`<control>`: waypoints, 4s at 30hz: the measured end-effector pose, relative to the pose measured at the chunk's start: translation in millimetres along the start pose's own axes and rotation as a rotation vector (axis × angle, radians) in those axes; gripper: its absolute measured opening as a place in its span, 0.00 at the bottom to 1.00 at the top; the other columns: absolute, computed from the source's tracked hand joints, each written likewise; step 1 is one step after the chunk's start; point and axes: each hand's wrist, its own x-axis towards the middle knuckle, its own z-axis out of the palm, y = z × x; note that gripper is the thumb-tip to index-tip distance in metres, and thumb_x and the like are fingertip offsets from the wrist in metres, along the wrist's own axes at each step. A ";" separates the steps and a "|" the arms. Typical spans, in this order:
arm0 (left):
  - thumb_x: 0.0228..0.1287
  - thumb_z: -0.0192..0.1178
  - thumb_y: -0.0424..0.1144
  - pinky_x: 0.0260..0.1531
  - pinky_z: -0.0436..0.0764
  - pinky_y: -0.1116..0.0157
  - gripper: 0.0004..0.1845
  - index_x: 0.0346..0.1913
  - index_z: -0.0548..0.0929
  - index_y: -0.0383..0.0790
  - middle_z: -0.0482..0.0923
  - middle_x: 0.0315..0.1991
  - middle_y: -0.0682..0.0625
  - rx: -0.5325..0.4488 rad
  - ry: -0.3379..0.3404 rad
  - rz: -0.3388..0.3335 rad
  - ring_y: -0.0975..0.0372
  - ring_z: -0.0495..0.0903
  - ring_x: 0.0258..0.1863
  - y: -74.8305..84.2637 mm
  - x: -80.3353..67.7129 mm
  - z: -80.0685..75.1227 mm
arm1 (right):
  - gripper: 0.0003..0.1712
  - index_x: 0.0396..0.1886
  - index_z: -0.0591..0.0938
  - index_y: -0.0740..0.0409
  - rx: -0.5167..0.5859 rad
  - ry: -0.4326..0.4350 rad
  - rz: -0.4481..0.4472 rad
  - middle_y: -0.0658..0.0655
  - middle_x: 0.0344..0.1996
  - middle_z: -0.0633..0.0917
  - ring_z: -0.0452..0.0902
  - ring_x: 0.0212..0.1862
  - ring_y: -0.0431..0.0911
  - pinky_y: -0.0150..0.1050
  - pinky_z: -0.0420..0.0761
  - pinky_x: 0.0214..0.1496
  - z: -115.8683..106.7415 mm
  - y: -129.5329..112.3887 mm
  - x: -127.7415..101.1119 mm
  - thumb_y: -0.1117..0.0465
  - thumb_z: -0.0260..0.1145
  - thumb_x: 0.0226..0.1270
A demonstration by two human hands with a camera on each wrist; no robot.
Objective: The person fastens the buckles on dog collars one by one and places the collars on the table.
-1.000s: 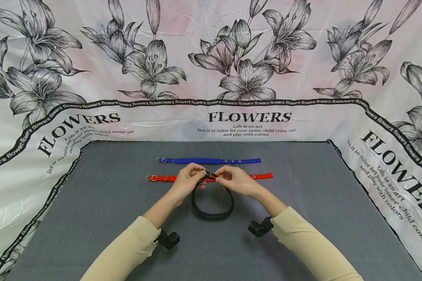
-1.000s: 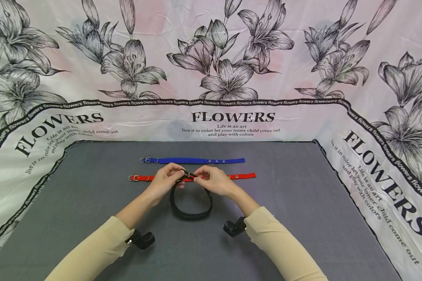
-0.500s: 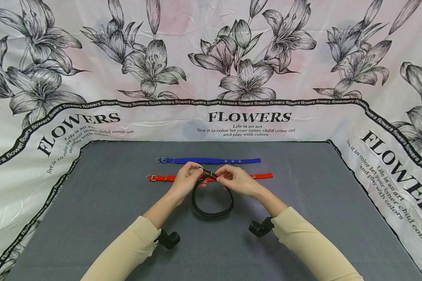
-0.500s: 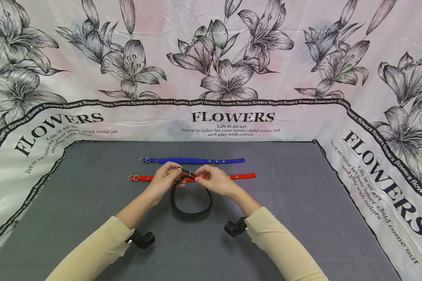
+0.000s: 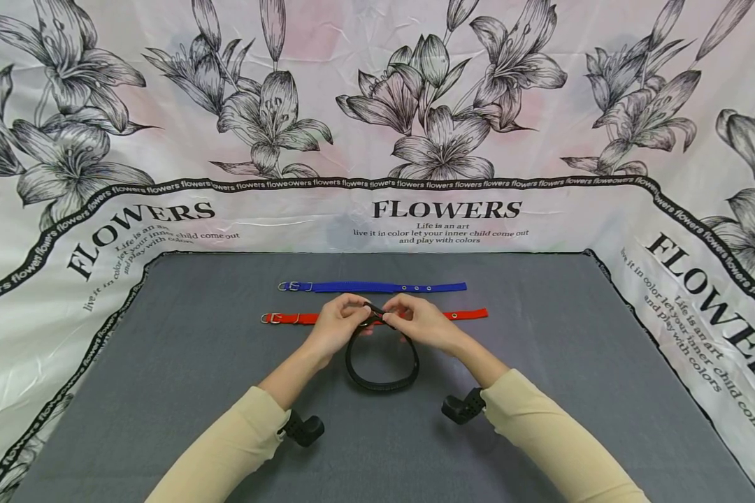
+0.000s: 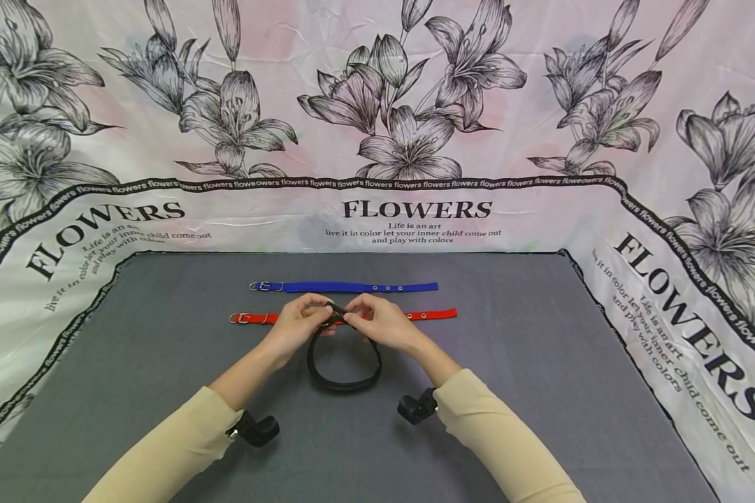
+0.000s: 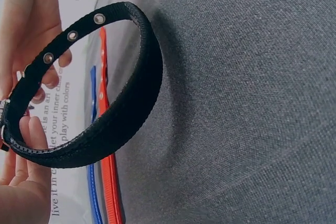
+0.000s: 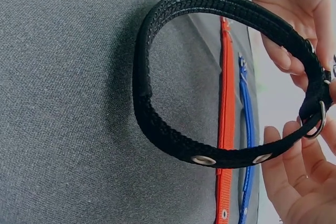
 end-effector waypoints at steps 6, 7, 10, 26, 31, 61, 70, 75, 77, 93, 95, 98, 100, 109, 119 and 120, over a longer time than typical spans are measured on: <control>0.65 0.54 0.34 0.40 0.81 0.58 0.11 0.49 0.74 0.33 0.80 0.40 0.40 0.017 -0.002 -0.013 0.45 0.81 0.40 -0.6 0.7 0.5 | 0.11 0.46 0.77 0.50 -0.013 -0.007 -0.009 0.55 0.34 0.79 0.80 0.34 0.59 0.41 0.79 0.33 -0.2 0.3 -0.5 0.53 0.59 0.66; 0.65 0.54 0.34 0.40 0.81 0.57 0.12 0.49 0.74 0.33 0.80 0.39 0.41 0.022 -0.007 -0.015 0.44 0.81 0.40 -0.7 0.9 0.6 | 0.11 0.46 0.77 0.50 -0.012 -0.009 -0.010 0.55 0.34 0.79 0.80 0.34 0.59 0.41 0.79 0.33 -0.3 0.3 -0.5 0.54 0.59 0.66; 0.65 0.56 0.36 0.42 0.80 0.55 0.14 0.50 0.75 0.34 0.80 0.38 0.42 0.045 -0.027 -0.016 0.44 0.80 0.41 -1.2 1.1 0.7 | 0.11 0.46 0.77 0.51 -0.012 -0.018 -0.016 0.60 0.36 0.80 0.80 0.34 0.59 0.40 0.79 0.33 -0.3 0.3 -0.6 0.54 0.59 0.67; 0.65 0.56 0.40 0.38 0.81 0.55 0.14 0.48 0.77 0.34 0.78 0.38 0.43 0.107 -0.018 -0.009 0.52 0.82 0.32 0.1 2.9 -5.6 | 0.12 0.46 0.77 0.52 -0.007 -0.014 -0.037 0.62 0.38 0.80 0.80 0.33 0.57 0.41 0.80 0.34 -0.1 2.0 -0.4 0.53 0.59 0.67; 0.66 0.55 0.40 0.39 0.81 0.56 0.13 0.47 0.76 0.36 0.80 0.39 0.42 0.027 0.017 -0.009 0.45 0.82 0.37 1.1 1.9 -6.0 | 0.12 0.46 0.77 0.57 -0.001 -0.013 -0.039 0.57 0.35 0.80 0.80 0.29 0.47 0.48 0.80 0.38 -2.0 -11.3 -6.2 0.57 0.58 0.68; 0.71 0.47 0.41 0.43 0.79 0.52 0.14 0.52 0.69 0.35 0.82 0.38 0.39 -0.061 0.031 -0.064 0.52 0.84 0.34 1.9 0.8 -5.0 | 0.16 0.43 0.76 0.55 0.028 -0.015 0.056 0.68 0.36 0.80 0.80 0.35 0.59 0.40 0.79 0.35 -1.0 2.9 -0.9 0.48 0.54 0.69; 0.70 0.49 0.42 0.42 0.79 0.54 0.14 0.51 0.71 0.37 0.83 0.36 0.43 0.004 0.046 -0.078 0.57 0.82 0.33 1.6 -1.2 -3.6 | 0.16 0.47 0.79 0.51 -0.017 -0.064 0.014 0.63 0.42 0.81 0.80 0.32 0.57 0.40 0.78 0.35 -2.5 5.2 1.1 0.48 0.56 0.68; 0.69 0.51 0.42 0.42 0.79 0.55 0.13 0.50 0.71 0.38 0.83 0.39 0.42 0.015 0.044 -0.078 0.57 0.82 0.34 -0.7 0.1 -2.6 | 0.14 0.46 0.79 0.50 -0.030 -0.051 0.005 0.61 0.40 0.82 0.81 0.31 0.56 0.41 0.78 0.35 -2.8 5.9 1.4 0.49 0.56 0.68; 0.69 0.51 0.42 0.43 0.79 0.54 0.14 0.51 0.71 0.38 0.82 0.40 0.41 -0.003 0.034 -0.077 0.55 0.83 0.34 -1.5 0.2 -1.8 | 0.14 0.46 0.79 0.50 -0.030 -0.043 -0.001 0.58 0.40 0.82 0.81 0.31 0.55 0.41 0.78 0.34 -2.3 6.3 1.4 0.49 0.56 0.68; 0.60 0.61 0.44 0.33 0.74 0.61 0.11 0.42 0.82 0.42 0.81 0.35 0.48 0.165 -0.020 -0.098 0.54 0.75 0.33 -4.1 -2.9 4.6 | 0.13 0.46 0.76 0.55 0.066 -0.067 0.013 0.61 0.39 0.80 0.82 0.31 0.55 0.46 0.81 0.35 -0.9 7.3 0.1 0.53 0.54 0.70; 0.60 0.61 0.44 0.36 0.75 0.58 0.10 0.40 0.83 0.43 0.82 0.35 0.49 0.166 -0.001 -0.103 0.50 0.75 0.36 -4.2 -2.7 5.5 | 0.13 0.46 0.75 0.56 0.093 -0.072 0.025 0.62 0.39 0.79 0.82 0.33 0.57 0.44 0.81 0.35 -0.3 7.3 -0.4 0.54 0.53 0.71; 0.60 0.61 0.44 0.42 0.76 0.55 0.09 0.40 0.84 0.44 0.82 0.35 0.51 0.166 0.020 -0.111 0.49 0.76 0.42 -3.8 -2.9 6.9 | 0.13 0.47 0.74 0.58 0.140 -0.079 0.042 0.64 0.40 0.79 0.80 0.37 0.61 0.43 0.82 0.35 0.6 7.6 -0.7 0.55 0.53 0.71; 0.60 0.61 0.44 0.45 0.76 0.55 0.09 0.40 0.85 0.45 0.82 0.36 0.52 0.165 0.032 -0.120 0.49 0.76 0.45 -3.5 -3.0 7.8 | 0.14 0.48 0.74 0.59 0.165 -0.084 0.045 0.64 0.40 0.78 0.79 0.40 0.63 0.43 0.82 0.35 1.2 8.0 -0.8 0.55 0.53 0.71; 0.59 0.61 0.45 0.28 0.71 0.64 0.10 0.38 0.86 0.44 0.80 0.33 0.49 0.193 0.079 -0.143 0.62 0.70 0.26 -5.1 -1.7 11.9 | 0.15 0.49 0.73 0.64 0.215 -0.098 0.040 0.67 0.43 0.77 0.76 0.42 0.63 0.49 0.82 0.38 3.2 5.0 -2.3 0.57 0.53 0.71; 0.57 0.62 0.45 0.20 0.64 0.69 0.08 0.33 0.84 0.45 0.72 0.24 0.54 0.185 0.103 -0.203 0.63 0.65 0.22 -4.5 -1.5 16.0 | 0.13 0.48 0.74 0.59 0.212 -0.118 0.029 0.60 0.42 0.76 0.74 0.47 0.63 0.48 0.82 0.38 5.2 8.5 -1.2 0.57 0.53 0.71; 0.57 0.62 0.45 0.20 0.63 0.69 0.08 0.33 0.84 0.45 0.71 0.24 0.54 0.184 0.102 -0.205 0.63 0.65 0.22 -4.8 -1.5 15.9 | 0.13 0.48 0.74 0.59 0.209 -0.121 0.027 0.60 0.41 0.76 0.74 0.47 0.63 0.48 0.82 0.38 5.1 8.8 -1.3 0.57 0.53 0.71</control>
